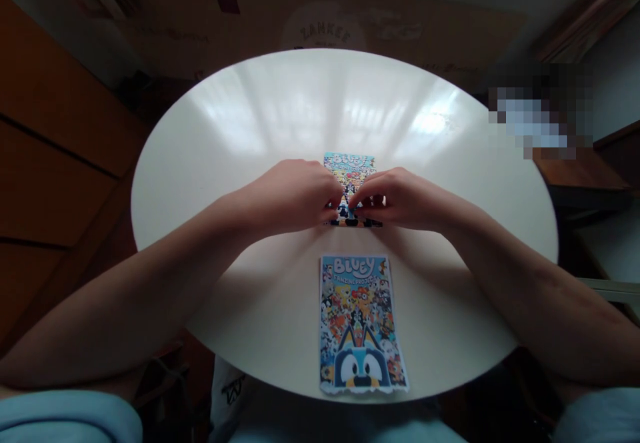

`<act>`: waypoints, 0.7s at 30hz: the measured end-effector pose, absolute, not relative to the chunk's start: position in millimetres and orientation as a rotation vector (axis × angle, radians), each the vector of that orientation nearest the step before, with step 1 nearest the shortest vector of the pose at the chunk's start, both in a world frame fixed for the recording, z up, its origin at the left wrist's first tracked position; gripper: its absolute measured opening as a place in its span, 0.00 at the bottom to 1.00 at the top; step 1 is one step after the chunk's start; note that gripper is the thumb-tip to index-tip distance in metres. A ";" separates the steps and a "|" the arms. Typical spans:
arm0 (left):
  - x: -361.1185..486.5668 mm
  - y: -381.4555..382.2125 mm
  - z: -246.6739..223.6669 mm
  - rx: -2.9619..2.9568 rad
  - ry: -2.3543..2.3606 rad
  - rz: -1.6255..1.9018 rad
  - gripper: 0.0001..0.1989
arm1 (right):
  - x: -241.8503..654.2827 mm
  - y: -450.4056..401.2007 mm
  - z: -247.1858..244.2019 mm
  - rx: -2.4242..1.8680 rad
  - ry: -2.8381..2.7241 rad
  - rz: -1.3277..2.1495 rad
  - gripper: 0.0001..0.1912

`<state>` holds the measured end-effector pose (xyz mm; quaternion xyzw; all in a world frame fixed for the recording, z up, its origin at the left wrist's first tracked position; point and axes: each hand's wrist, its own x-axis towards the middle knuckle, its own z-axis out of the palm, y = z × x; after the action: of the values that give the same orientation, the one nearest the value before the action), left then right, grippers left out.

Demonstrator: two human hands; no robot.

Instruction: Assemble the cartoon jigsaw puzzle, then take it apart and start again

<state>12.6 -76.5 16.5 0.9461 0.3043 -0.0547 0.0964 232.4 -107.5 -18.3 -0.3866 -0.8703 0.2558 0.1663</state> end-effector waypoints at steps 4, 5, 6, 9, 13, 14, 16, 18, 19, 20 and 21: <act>15.8 -75.7 12.7 2.808 0.929 -0.157 0.09 | 232.5 -107.9 -17.2 -1.109 -2.473 0.740 0.10; 15.9 -75.0 11.3 2.792 0.929 -0.143 0.08 | 232.4 -107.9 -17.1 -1.112 -2.472 0.742 0.10; 15.7 -74.2 9.9 2.774 0.924 -0.126 0.08 | 232.3 -107.8 -17.1 -1.116 -2.471 0.741 0.10; 13.6 -71.9 6.7 2.722 0.875 -0.043 0.08 | 232.1 -107.5 -17.6 -1.114 -2.474 0.730 0.10; 8.5 -69.0 7.6 2.664 0.784 0.047 0.08 | 231.9 -107.0 -19.0 -1.091 -2.477 0.711 0.09; 7.1 -68.3 8.5 2.648 0.770 0.050 0.08 | 231.5 -107.1 -19.5 -1.090 -2.477 0.704 0.09; 4.6 -66.9 10.4 2.616 0.761 0.047 0.08 | 229.9 -107.8 -20.2 -1.100 -2.464 0.687 0.10; 2.8 -65.4 11.6 2.589 0.771 0.042 0.09 | 227.1 -109.5 -20.6 -1.121 -2.442 0.659 0.10; 2.0 -64.7 11.8 2.580 0.777 0.039 0.09 | 225.4 -110.6 -20.6 -1.135 -2.434 0.643 0.10; 1.4 -64.1 11.7 2.574 0.780 0.035 0.10 | 223.6 -111.7 -20.5 -1.147 -2.431 0.629 0.10; 0.9 -63.7 11.4 2.570 0.780 0.032 0.09 | 221.9 -112.7 -20.4 -1.157 -2.435 0.620 0.10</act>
<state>0.9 -63.7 11.4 0.9321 0.2830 0.0117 0.2256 221.9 -112.7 -20.4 -0.4109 -0.8648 0.2201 0.1868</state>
